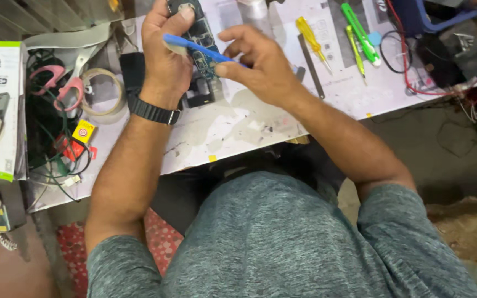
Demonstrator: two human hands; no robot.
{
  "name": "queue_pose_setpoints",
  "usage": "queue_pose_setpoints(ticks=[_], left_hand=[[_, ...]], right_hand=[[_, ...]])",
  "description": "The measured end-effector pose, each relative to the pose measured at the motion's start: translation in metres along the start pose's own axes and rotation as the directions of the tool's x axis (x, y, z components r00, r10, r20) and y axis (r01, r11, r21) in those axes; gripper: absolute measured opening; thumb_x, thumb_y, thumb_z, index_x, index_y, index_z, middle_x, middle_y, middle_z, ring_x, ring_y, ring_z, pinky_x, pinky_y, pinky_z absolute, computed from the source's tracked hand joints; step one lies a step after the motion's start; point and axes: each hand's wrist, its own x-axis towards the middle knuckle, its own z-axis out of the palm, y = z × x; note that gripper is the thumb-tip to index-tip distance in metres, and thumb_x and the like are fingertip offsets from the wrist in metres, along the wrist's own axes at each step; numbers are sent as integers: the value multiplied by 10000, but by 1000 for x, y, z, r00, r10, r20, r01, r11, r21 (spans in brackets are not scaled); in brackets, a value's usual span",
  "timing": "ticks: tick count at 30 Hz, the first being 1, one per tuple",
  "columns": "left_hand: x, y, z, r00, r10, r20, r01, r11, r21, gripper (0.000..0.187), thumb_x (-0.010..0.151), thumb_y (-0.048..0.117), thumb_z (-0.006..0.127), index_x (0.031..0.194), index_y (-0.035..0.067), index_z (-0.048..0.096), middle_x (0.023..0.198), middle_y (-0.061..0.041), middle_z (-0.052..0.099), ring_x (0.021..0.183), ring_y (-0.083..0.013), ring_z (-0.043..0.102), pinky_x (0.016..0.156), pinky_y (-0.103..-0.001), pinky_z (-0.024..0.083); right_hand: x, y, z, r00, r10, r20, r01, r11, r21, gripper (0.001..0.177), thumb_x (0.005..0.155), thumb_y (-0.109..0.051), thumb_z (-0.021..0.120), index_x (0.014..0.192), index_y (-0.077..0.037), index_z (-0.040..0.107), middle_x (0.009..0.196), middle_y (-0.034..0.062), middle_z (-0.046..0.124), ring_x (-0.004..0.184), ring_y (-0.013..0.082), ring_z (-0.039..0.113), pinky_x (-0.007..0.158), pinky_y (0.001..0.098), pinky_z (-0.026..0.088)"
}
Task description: The person scrubs a disassembled mobile phone motherboard and a black plastic phone housing with a blue toothbrush. The person holds the components in one hand and scrubs them with the other, focusing on the circuit board and the interior of the housing.
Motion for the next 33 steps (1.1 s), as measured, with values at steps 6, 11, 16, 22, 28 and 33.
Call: queue_pose_setpoints(ticks=[6, 11, 16, 22, 28, 33], left_hand=[[-8, -23, 30, 999, 42, 12, -43, 984, 170, 267, 1052, 116, 670, 1274, 37, 544, 1068, -12, 669, 983, -109, 634, 905, -279, 557], [-21, -26, 36, 982, -137, -126, 149, 985, 85, 404, 1012, 157, 670, 1343, -19, 520, 982, -52, 638, 869, -144, 639, 793, -284, 561], [-46, -7, 32, 960, -276, 45, 277, 960, -33, 485, 1007, 254, 668, 1370, -1, 474, 940, -76, 602, 653, -120, 518, 520, -251, 438], [-58, 2, 27, 874, -352, 335, 430, 882, -195, 754, 976, 378, 610, 1560, -48, 395, 1162, -172, 613, 704, -155, 557, 558, -271, 486], [-57, 14, 11, 824, -394, 407, 488, 859, -157, 869, 1004, 512, 541, 1627, -64, 352, 1208, -172, 579, 705, -146, 540, 536, -250, 491], [-48, 21, -6, 827, -380, 415, 502, 831, -240, 1095, 965, 794, 349, 1595, -101, 366, 1235, -166, 599, 689, -144, 533, 532, -256, 492]], right_hand=[[6, -9, -4, 969, -124, -211, 45, 938, -343, 177, 979, -85, 815, 996, -2, 659, 756, 30, 633, 643, 102, 554, 596, 265, 436], [-15, -24, 1, 983, -164, -84, 134, 950, -282, 213, 982, -110, 809, 1118, -39, 661, 866, 9, 640, 754, 89, 609, 687, 270, 503], [-26, -40, -26, 952, -272, -143, 224, 933, -282, 191, 1113, -99, 703, 1290, -57, 644, 1036, 41, 671, 918, 124, 646, 799, 322, 541], [-32, -33, -24, 858, -514, -26, 331, 590, -737, 243, 1012, -83, 800, 1230, -88, 691, 964, 85, 711, 806, 220, 713, 668, 340, 535], [-27, -39, -18, 888, -456, 63, 345, 569, -746, 298, 964, -44, 815, 1233, -61, 687, 900, 117, 679, 766, 271, 678, 650, 381, 514], [-17, -34, -17, 842, -498, 207, 473, 500, -726, 332, 983, -67, 825, 1280, -74, 675, 948, 117, 686, 812, 268, 686, 671, 376, 519]])
